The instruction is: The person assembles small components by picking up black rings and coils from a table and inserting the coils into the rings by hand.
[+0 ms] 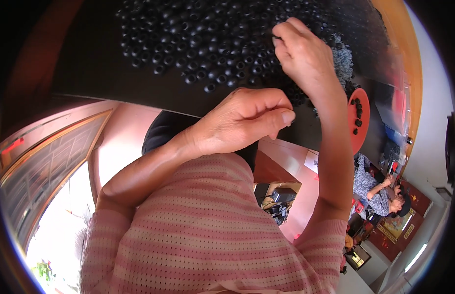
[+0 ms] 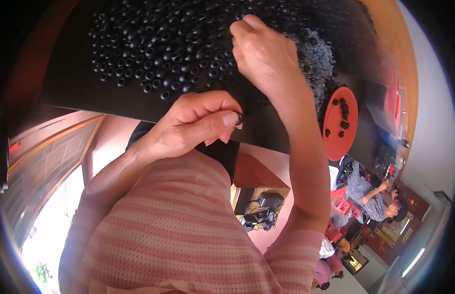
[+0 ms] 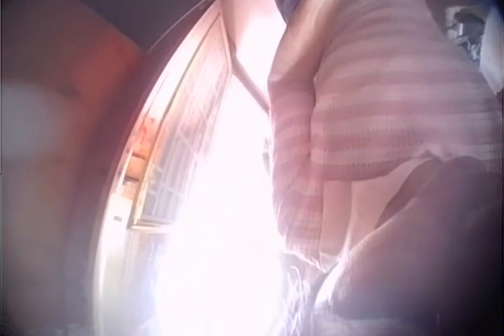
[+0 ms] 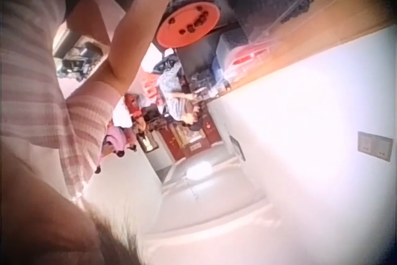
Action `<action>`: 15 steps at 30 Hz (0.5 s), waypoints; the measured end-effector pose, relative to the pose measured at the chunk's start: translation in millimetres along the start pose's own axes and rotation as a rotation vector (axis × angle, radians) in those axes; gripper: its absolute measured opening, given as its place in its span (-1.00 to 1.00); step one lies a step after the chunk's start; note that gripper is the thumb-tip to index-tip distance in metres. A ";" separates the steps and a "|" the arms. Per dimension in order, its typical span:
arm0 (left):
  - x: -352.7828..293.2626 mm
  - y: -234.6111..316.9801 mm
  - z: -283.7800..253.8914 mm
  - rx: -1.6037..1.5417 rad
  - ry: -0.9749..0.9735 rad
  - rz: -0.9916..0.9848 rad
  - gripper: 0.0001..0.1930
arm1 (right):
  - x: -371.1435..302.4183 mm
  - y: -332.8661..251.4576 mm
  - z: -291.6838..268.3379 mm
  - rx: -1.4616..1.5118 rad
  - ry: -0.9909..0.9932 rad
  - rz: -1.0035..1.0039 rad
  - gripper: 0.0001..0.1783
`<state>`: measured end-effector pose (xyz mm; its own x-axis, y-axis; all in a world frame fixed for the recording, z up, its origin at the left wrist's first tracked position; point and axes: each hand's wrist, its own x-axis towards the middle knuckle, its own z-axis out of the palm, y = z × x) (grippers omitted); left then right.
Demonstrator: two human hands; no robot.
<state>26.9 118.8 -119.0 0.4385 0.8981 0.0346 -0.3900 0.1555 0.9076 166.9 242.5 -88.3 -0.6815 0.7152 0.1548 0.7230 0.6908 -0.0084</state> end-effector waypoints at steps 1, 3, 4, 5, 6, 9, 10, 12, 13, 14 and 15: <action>0.7 0.5 0.4 0.002 -0.007 0.009 -0.81 | -0.6 0.1 -0.2 0.034 0.043 -0.009 -0.93; 2.7 0.9 1.6 0.003 -0.012 0.012 -0.81 | -4.7 7.9 -4.3 0.175 0.154 -0.044 -0.87; 2.2 0.0 0.7 -0.002 -0.009 0.014 -0.81 | -5.2 5.7 -9.1 0.293 0.158 0.001 -0.86; 1.6 -0.9 -0.1 -0.008 -0.008 0.018 -0.81 | -8.1 0.4 -16.5 0.410 0.160 0.048 -0.84; 2.3 -1.2 -0.1 -0.008 0.000 0.012 -0.81 | -12.7 -4.2 -22.0 0.491 0.182 0.085 -0.84; 3.4 -1.2 -0.1 -0.028 0.012 -0.020 -0.80 | -31.6 -18.4 -34.8 0.573 0.145 0.115 -0.85; 3.7 0.6 -0.4 -0.031 -0.001 -0.026 -0.80 | -40.6 -20.1 -35.2 0.609 0.142 0.111 -0.88; 3.7 1.3 -0.2 -0.034 -0.021 -0.035 -0.79 | -60.2 -29.1 -42.5 0.730 0.126 0.218 -0.88; 3.1 1.6 0.9 -0.044 -0.002 -0.034 -0.80 | -66.8 -30.9 -43.6 0.845 0.115 0.324 -0.88; 2.9 2.0 1.8 -0.055 0.015 -0.032 -0.80 | -74.5 -24.7 -40.6 0.925 0.121 0.232 -0.86; 3.4 2.8 2.5 -0.057 0.001 -0.033 -0.80 | -79.2 -25.9 -38.0 1.004 0.159 0.222 -0.83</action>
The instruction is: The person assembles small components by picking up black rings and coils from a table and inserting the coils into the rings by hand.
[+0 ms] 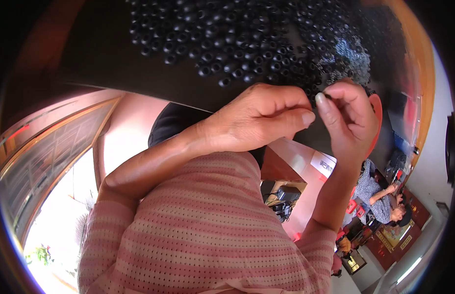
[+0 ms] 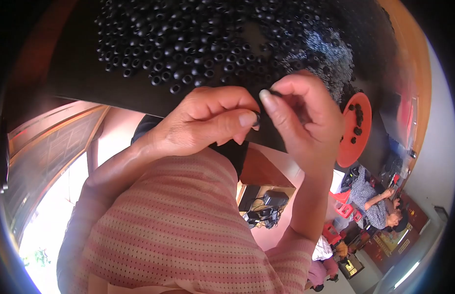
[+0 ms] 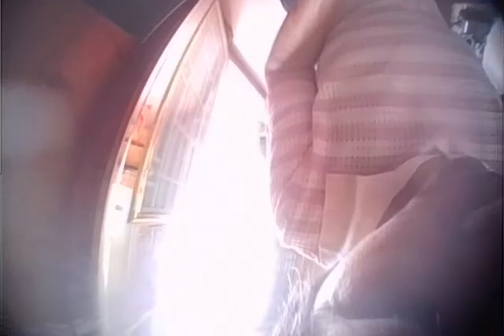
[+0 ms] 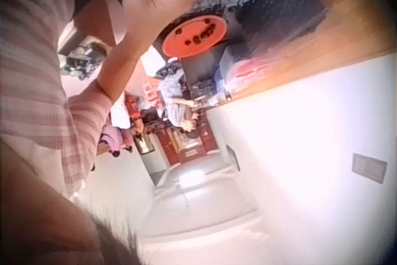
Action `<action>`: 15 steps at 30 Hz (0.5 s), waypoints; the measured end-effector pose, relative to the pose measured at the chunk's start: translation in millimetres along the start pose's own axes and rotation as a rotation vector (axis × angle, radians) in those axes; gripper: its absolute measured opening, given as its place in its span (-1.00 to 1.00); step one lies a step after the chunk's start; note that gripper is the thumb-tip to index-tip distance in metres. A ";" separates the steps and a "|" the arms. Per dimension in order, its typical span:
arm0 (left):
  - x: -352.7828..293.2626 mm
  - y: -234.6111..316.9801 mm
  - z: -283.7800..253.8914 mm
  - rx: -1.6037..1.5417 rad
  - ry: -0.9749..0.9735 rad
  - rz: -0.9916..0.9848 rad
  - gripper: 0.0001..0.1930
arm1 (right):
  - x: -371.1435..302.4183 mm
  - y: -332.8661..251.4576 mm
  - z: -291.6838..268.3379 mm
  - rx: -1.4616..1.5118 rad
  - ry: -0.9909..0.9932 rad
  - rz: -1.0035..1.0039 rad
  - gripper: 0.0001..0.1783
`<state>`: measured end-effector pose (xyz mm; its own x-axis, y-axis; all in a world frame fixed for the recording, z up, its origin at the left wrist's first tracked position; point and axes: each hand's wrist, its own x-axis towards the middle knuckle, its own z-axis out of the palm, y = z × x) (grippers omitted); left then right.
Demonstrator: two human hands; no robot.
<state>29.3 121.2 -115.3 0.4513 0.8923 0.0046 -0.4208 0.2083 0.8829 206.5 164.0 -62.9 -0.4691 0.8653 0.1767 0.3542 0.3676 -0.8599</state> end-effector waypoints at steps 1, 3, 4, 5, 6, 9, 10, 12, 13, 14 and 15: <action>-0.9 1.8 -0.9 -0.018 0.004 -0.021 -0.80 | -3.0 1.0 0.6 0.083 -0.031 -0.009 -0.83; -2.4 4.7 -1.3 -0.049 0.024 -0.080 -0.79 | -7.6 -2.7 4.8 0.201 -0.060 0.022 -0.83; -2.3 4.4 -1.1 -0.050 0.009 -0.081 -0.79 | -8.8 -1.3 5.9 0.287 -0.063 0.018 -0.83; -1.7 3.9 -0.8 -0.053 0.016 -0.081 -0.78 | -10.9 1.1 4.5 0.351 -0.048 0.035 -0.83; -1.8 4.3 -1.2 -0.054 0.024 -0.082 -0.78 | -12.5 2.5 3.6 0.418 -0.033 0.050 -0.84; -0.8 4.7 -0.5 -0.047 0.018 -0.092 -0.78 | -16.3 2.1 0.7 0.508 0.005 0.095 -0.84; -0.5 4.3 -0.4 -0.055 0.025 -0.090 -0.78 | -18.0 1.1 -1.5 0.505 0.013 0.094 -0.84; -0.7 4.2 -0.3 -0.057 0.023 -0.097 -0.77 | -22.1 -2.5 -6.3 0.587 -0.010 0.226 -0.82; -0.5 3.4 -0.6 -0.065 0.028 -0.094 -0.76 | -23.4 -3.4 -6.7 0.585 -0.003 0.225 -0.82; -0.2 2.4 -0.6 -0.072 0.034 -0.092 -0.75 | -24.2 -4.3 -5.4 0.579 0.007 0.237 -0.81; -0.4 1.6 -0.4 -0.066 0.037 -0.086 -0.73 | -25.3 -4.7 -4.3 0.574 0.016 0.249 -0.79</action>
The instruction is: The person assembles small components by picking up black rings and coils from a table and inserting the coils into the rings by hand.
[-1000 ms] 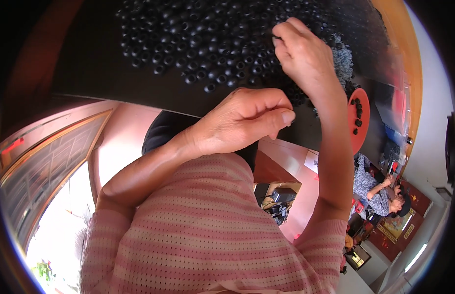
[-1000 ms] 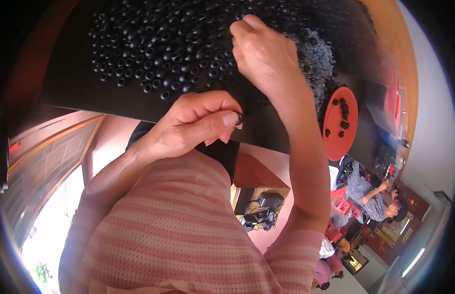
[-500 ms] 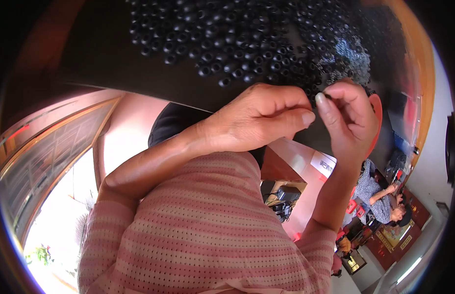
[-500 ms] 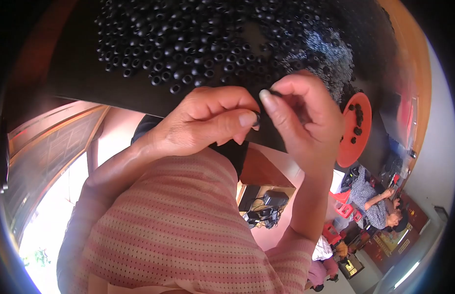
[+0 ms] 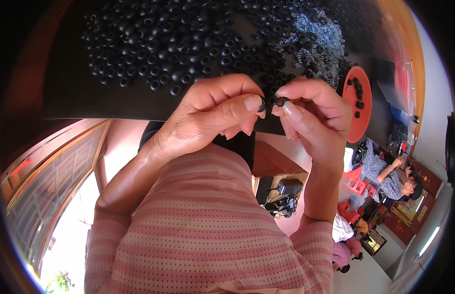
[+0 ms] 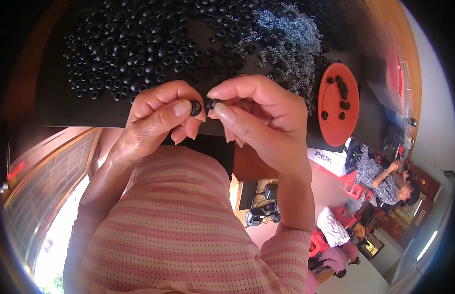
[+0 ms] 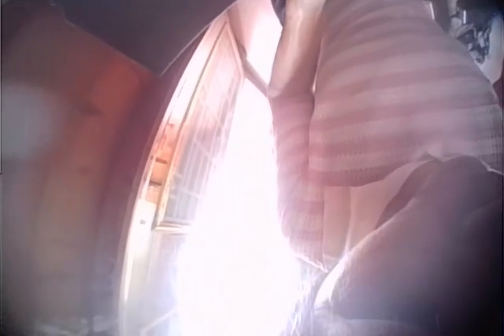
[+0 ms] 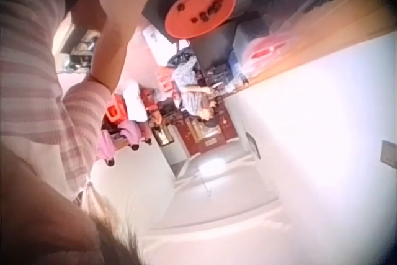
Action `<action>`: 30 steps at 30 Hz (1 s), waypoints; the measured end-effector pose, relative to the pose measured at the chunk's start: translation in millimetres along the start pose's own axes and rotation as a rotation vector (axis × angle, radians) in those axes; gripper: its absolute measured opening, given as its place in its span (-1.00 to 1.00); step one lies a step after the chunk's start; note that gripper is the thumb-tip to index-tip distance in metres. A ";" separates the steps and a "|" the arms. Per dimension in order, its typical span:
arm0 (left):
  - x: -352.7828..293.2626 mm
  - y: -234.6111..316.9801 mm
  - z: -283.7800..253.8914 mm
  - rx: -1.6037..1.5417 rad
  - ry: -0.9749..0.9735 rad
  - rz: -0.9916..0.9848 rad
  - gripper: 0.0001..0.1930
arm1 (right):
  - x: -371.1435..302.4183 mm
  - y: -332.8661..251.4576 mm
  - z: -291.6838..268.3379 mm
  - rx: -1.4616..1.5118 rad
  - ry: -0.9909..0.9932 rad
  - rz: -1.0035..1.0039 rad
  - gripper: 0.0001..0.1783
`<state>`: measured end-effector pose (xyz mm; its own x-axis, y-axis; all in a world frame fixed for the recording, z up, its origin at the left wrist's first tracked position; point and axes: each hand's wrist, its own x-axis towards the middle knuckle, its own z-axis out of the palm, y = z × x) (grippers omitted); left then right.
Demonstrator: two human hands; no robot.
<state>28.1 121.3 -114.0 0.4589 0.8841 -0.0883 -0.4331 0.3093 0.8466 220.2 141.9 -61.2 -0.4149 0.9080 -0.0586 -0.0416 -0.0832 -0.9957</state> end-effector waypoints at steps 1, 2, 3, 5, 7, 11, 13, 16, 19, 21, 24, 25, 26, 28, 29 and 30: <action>0.1 -0.2 -0.1 0.001 -0.005 -0.003 -0.73 | -1.0 0.8 -0.9 0.000 0.006 -0.001 -0.79; 0.2 -0.1 -0.4 0.013 -0.009 0.000 -0.72 | -1.6 2.2 -2.1 -0.012 -0.005 -0.006 -0.80; 0.2 0.4 -0.7 0.025 -0.011 0.004 -0.71 | -2.1 3.0 -2.6 -0.024 -0.017 -0.011 -0.81; 0.4 1.1 -1.0 0.043 -0.025 0.003 -0.70 | -3.6 4.0 -1.6 -0.041 -0.007 -0.021 -0.82; 1.2 0.5 -1.3 0.060 -0.039 0.003 -0.69 | -4.4 5.1 1.7 -0.059 0.003 -0.029 -0.83; 1.2 -2.8 -1.1 0.077 -0.064 0.045 -0.66 | -4.1 9.0 6.1 -0.067 0.022 -0.107 -0.85; 0.2 -2.9 -0.8 0.093 -0.059 0.056 -0.64 | -4.1 12.2 4.3 -0.155 0.023 -0.154 -0.85; -0.2 -1.3 0.1 0.133 -0.039 0.038 -0.60 | -3.7 13.1 2.0 -0.409 -0.019 -0.304 -0.85; 0.6 0.8 1.4 0.128 -0.037 0.023 -0.58 | -4.3 11.4 6.2 -0.542 0.014 -0.408 -0.84; 1.2 0.3 0.8 0.132 -0.065 0.043 -0.57 | -3.8 13.9 7.9 -0.540 0.064 -0.471 -0.85; 0.8 0.0 1.2 0.134 -0.045 0.038 -0.56 | -3.9 16.9 8.4 -0.565 0.052 -0.498 -0.84; 0.6 -0.5 1.3 0.134 -0.044 0.038 -0.56 | -3.7 17.4 8.8 -0.564 0.051 -0.498 -0.84; 0.6 -1.4 1.4 0.125 -0.037 0.044 -0.55 | -3.6 17.7 9.3 -0.591 0.056 -0.522 -0.83; 0.3 -1.8 3.0 0.115 -0.030 0.050 -0.55 | -4.5 19.2 10.2 -0.618 0.061 -0.545 -0.82; -0.1 -0.7 4.2 0.119 -0.009 0.037 -0.54 | -5.3 20.7 10.8 -0.636 0.064 -0.560 -0.81; -0.6 0.0 4.6 0.125 0.013 0.025 -0.54 | -5.9 21.5 11.7 -0.653 0.066 -0.576 -0.80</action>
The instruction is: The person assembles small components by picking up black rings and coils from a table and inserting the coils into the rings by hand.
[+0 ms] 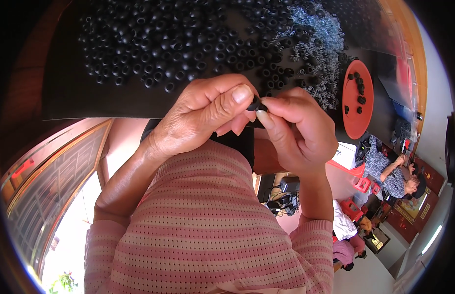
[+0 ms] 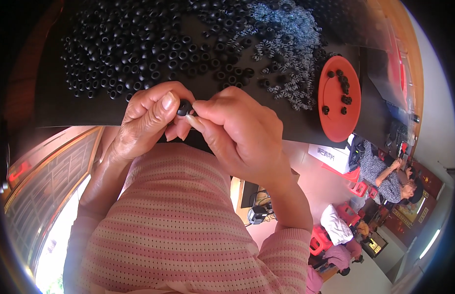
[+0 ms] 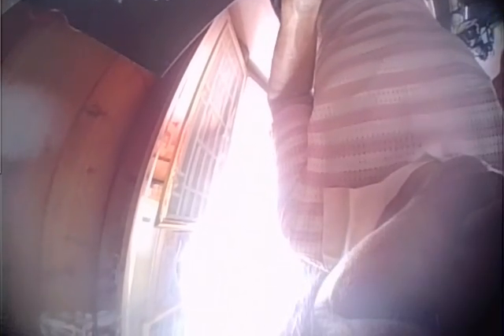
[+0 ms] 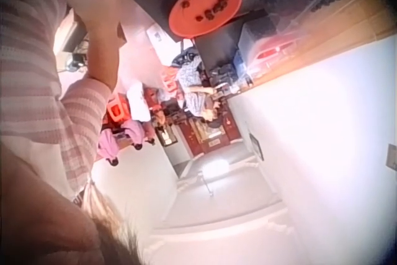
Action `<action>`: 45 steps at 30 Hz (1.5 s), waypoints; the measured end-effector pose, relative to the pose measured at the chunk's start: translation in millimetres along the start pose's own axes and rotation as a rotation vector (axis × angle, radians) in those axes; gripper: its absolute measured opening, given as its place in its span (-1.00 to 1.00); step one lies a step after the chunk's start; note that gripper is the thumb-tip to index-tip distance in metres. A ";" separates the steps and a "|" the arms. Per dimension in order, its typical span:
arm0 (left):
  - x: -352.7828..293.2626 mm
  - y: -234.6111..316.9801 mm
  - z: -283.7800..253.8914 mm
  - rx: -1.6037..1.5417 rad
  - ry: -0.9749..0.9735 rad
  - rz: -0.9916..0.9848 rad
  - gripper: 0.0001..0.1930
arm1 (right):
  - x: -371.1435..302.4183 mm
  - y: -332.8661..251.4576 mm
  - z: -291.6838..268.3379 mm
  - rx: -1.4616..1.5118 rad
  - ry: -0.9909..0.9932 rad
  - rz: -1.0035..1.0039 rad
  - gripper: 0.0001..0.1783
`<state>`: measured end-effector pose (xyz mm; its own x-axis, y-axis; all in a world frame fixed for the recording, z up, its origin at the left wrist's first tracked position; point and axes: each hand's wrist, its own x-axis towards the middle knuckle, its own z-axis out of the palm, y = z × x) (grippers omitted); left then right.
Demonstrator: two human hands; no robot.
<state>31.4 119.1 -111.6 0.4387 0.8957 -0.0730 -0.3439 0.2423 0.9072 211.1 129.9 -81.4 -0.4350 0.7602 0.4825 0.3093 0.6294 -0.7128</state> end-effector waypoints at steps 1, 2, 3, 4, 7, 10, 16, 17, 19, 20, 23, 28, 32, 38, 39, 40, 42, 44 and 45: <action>-0.2 -0.3 -0.8 0.000 0.002 0.000 -0.54 | -0.1 -1.2 0.5 0.001 -0.001 0.000 -0.80; -0.4 -0.8 -2.2 0.013 -0.008 -0.005 -0.53 | 0.1 -2.8 0.7 -0.030 -0.005 -0.009 -0.78; -0.5 -1.3 -3.2 0.025 -0.019 -0.009 -0.53 | 0.2 -3.9 0.9 -0.063 -0.008 -0.017 -0.77; -0.9 -0.8 -3.1 0.025 -0.018 -0.010 -0.53 | 0.2 -4.4 1.1 -0.062 -0.009 -0.017 -0.77; -1.4 1.2 -2.1 0.014 -0.019 -0.033 -0.53 | 0.3 -5.7 0.7 -0.091 -0.009 -0.032 -0.76; -1.1 0.4 -3.3 0.034 -0.036 0.007 -0.53 | 0.4 -8.5 1.2 -0.151 -0.018 -0.076 -0.74; 0.3 0.4 -3.8 0.074 -0.067 0.056 -0.53 | 0.6 -11.0 0.7 -0.246 -0.033 -0.119 -0.71; 0.5 0.8 -3.6 0.087 -0.065 0.053 -0.53 | 0.9 -10.4 0.5 -0.230 -0.034 -0.111 -0.71; 0.1 1.1 -3.1 0.101 -0.063 0.048 -0.53 | 0.2 -10.4 0.3 -0.212 -0.034 -0.103 -0.72; -0.1 1.5 -2.8 0.109 -0.068 0.045 -0.53 | 0.2 -11.0 0.0 -0.198 -0.030 -0.098 -0.72; 0.7 -0.5 -4.6 0.114 -0.060 0.045 -0.53 | 1.8 -9.9 1.0 -0.184 -0.036 -0.080 -0.72; -0.2 -1.7 -3.3 0.115 -0.062 0.056 -0.53 | -0.6 -10.0 -3.6 -0.166 -0.045 -0.071 -0.72; 0.4 -3.5 -4.1 0.064 -0.105 0.081 -0.54 | 7.1 -12.4 -13.4 -0.070 -0.193 0.118 -0.57; -1.0 -6.2 -0.1 -0.013 -0.055 0.136 -0.60 | 8.9 -8.3 -10.1 -0.094 -0.304 0.026 -0.52; -1.4 -3.9 2.4 -0.033 0.004 0.112 -0.60 | 8.4 -8.3 -8.7 -0.095 -0.304 0.026 -0.52; -2.1 -1.9 1.8 -0.034 0.003 0.111 -0.60 | 7.5 -8.0 -6.2 -0.121 -0.271 -0.008 -0.54; -3.9 0.7 -0.6 -0.089 -0.025 0.057 -0.64 | 7.0 -8.0 -4.5 -0.145 -0.240 -0.042 -0.57; -2.9 -2.4 -1.8 -0.058 -0.028 0.075 -0.61 | 6.8 -8.5 -4.1 -0.201 -0.250 -0.044 -0.60; -2.3 -4.0 -2.5 -0.027 -0.030 0.092 -0.59 | 7.8 -9.1 -3.2 -0.199 -0.251 -0.044 -0.60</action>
<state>29.7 117.0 -116.1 0.4292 0.9029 0.0228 -0.4055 0.1701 0.8981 207.5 130.6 -69.6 -0.6387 0.6841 0.3522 0.4345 0.6985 -0.5686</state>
